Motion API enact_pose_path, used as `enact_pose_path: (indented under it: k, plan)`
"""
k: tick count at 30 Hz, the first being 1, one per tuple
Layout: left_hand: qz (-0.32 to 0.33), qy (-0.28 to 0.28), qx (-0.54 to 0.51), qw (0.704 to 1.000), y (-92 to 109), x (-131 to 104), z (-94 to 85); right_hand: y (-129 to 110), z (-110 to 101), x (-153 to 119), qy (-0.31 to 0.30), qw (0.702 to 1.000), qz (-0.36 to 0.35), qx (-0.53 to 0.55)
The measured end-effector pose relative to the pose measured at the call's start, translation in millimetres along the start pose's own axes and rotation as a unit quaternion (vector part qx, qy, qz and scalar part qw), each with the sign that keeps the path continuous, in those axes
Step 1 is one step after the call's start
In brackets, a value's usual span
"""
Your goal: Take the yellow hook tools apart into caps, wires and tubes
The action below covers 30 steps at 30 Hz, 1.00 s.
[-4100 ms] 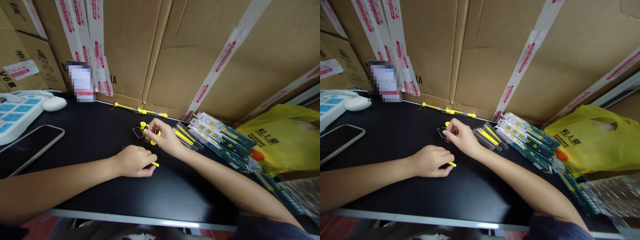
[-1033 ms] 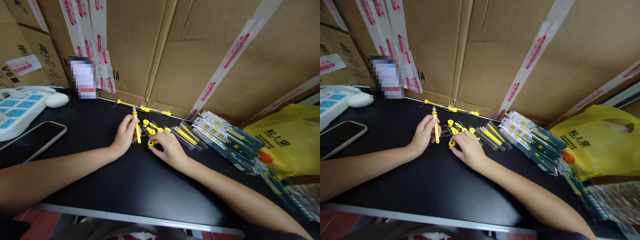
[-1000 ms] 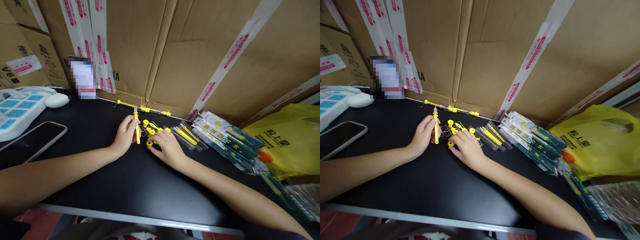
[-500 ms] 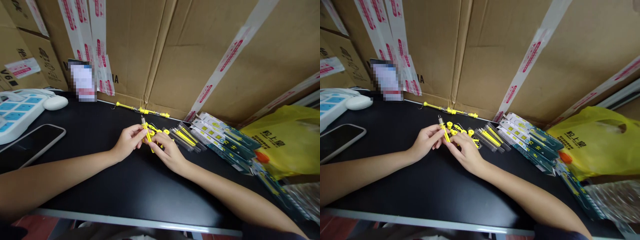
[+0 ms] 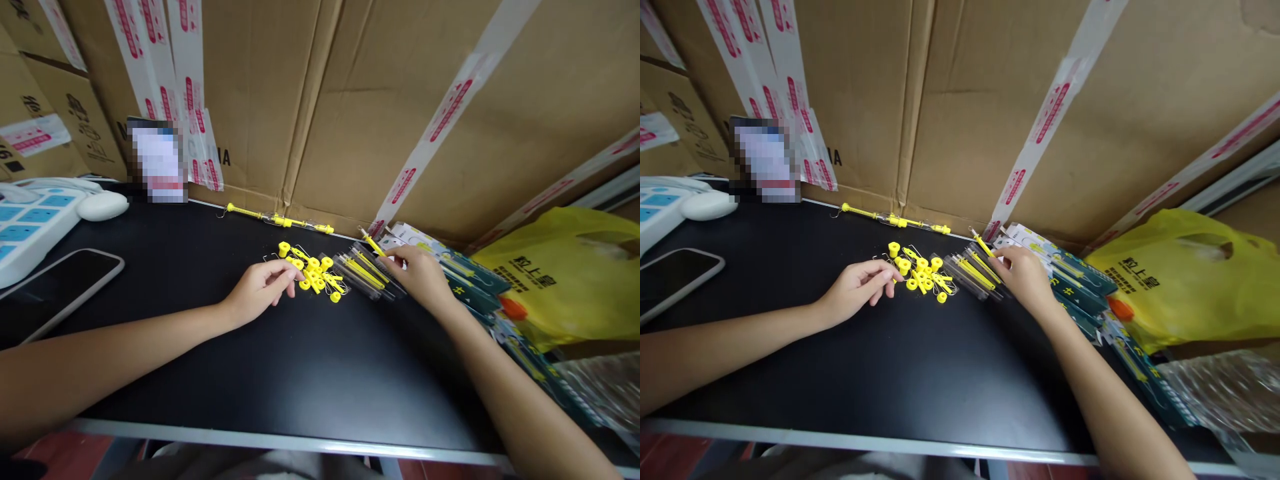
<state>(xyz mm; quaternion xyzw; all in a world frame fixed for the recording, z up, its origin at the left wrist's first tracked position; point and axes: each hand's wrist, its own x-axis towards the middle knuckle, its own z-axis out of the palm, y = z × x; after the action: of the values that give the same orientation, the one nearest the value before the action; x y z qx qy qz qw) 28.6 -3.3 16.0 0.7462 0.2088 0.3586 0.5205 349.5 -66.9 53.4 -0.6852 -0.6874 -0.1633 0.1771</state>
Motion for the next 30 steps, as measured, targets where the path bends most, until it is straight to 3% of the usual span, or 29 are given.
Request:
enact_pose_path:
  k: [6,14,19,23,26,30]
  plan:
    - [-0.008,-0.010,0.011,1.000,1.3,0.5,0.5,-6.0,-1.9,-1.7,-0.100,0.994,-0.044,-0.027]
    - [-0.007,-0.011,0.016,1.000,-0.1,0.2,1.9,-3.5,0.0,-1.3,-0.131,0.990,-0.013,-0.049]
    - [0.020,0.005,0.039,0.999,14.1,6.6,-5.2,-8.8,-3.6,-0.7,-0.093,0.995,-0.002,-0.040]
    - [0.047,0.022,0.149,0.987,31.9,30.2,-28.3,-27.5,-6.4,-3.5,-0.007,0.999,-0.037,-0.036]
    - [0.086,0.015,0.352,0.932,29.9,57.2,-52.1,-51.3,-3.5,-11.6,0.059,0.994,-0.081,-0.041]
    - [0.130,-0.037,0.559,0.818,4.7,93.9,-76.7,-88.4,6.2,-30.3,0.048,0.976,-0.210,-0.007]
